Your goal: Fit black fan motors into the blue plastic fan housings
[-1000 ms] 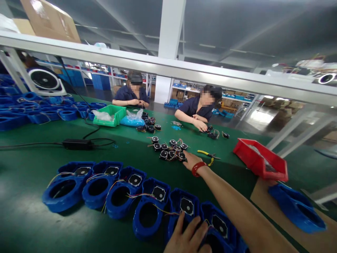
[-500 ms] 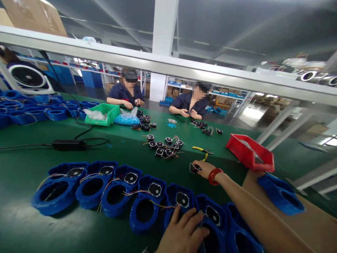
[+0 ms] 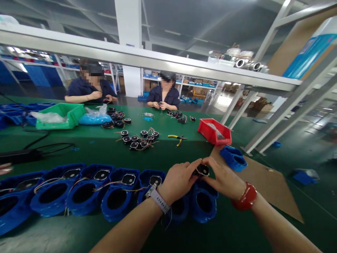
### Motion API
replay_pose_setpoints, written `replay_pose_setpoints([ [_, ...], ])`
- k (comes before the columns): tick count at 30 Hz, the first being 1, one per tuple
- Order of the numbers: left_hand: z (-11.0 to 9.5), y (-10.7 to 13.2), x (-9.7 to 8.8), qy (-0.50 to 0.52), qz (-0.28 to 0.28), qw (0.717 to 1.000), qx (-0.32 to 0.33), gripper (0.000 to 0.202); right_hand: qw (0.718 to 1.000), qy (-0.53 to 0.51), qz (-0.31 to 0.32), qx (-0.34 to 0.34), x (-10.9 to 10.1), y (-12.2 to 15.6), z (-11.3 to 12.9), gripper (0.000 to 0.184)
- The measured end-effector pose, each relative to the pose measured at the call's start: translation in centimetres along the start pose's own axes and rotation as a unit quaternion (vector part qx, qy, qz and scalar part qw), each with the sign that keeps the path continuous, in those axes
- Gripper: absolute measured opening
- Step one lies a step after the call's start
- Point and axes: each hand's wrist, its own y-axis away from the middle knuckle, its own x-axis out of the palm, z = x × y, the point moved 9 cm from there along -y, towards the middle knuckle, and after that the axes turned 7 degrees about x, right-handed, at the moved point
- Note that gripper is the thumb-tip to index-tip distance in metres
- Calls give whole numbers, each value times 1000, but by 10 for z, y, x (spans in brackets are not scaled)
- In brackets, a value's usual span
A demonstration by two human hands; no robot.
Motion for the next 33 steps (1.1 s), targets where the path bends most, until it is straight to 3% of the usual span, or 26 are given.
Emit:
replay_pose_setpoints([
  [2,-9,-3,9,-15,27,1000,4,35,1000,-6,-10,24,-3,14,-20,28],
  [7,-9,-5,20,-55,98,993,-16,28,996,-37,-42,67,3,38,-60,30],
  [14,-35,14,35,-44,189,980,35,22,991,-104,-56,58,39,55,-71,34],
  [20,-55,25,57,-52,192,974,103,23,988,-34,-98,114,49,66,-79,31],
  [29,-55,33,75,-102,183,973,96,34,984,-12,-109,142,52,72,-78,28],
  [33,-58,33,75,-106,188,972,94,34,980,-62,-126,140,60,75,-84,31],
])
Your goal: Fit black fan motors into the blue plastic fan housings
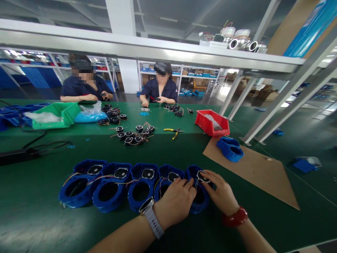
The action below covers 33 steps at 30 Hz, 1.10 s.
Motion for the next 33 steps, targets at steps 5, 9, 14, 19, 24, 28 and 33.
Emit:
replay_pose_setpoints([
  [5,-1,1,0,6,-7,1000,-1,34,1000,0,-16,9,3,4,-4,31],
  [9,-1,3,1,-1,-23,1000,-2,36,991,126,42,-16,8,0,7,30],
  [14,-2,2,3,0,-30,1000,-1,35,974,195,110,-30,12,-3,14,37],
  [19,-9,14,-11,18,-41,999,6,36,973,193,127,-17,23,6,3,52],
  [24,29,91,-41,27,-116,986,-113,51,986,130,94,-37,41,14,-11,69],
  [28,104,214,-52,-69,-155,909,-381,50,990,97,91,-57,50,15,-10,69],
  [33,137,286,-27,-79,-80,884,-453,61,987,72,100,-106,60,10,7,60],
])
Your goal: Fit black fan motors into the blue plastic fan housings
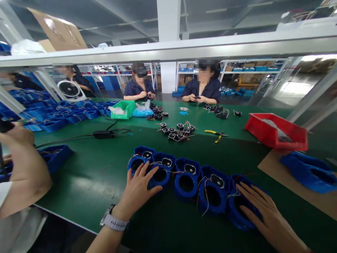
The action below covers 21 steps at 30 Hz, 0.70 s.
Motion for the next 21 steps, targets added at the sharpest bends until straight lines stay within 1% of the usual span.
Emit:
replay_pose_setpoints([
  [3,2,5,4,-6,-7,1000,1,54,1000,-7,-6,-28,8,-9,8,59],
  [5,7,6,3,-5,-16,1000,-9,47,999,-14,3,-43,19,-17,12,60],
  [7,22,8,1,-4,-26,999,-24,44,998,-22,19,-57,32,-28,21,60],
  [9,44,11,-4,-4,-34,999,-39,43,996,-30,35,-72,45,-40,37,61],
  [12,84,18,-11,-4,-42,997,-64,39,994,-37,56,-90,58,-64,74,61],
  [17,155,34,-18,-19,-38,993,-108,34,987,-56,112,-97,73,-104,151,60],
  [19,183,46,-21,-34,-36,991,-124,34,984,-60,126,-109,76,-114,184,57],
  [21,206,58,-24,-44,-33,990,-133,36,984,-58,122,-118,75,-119,214,53],
])
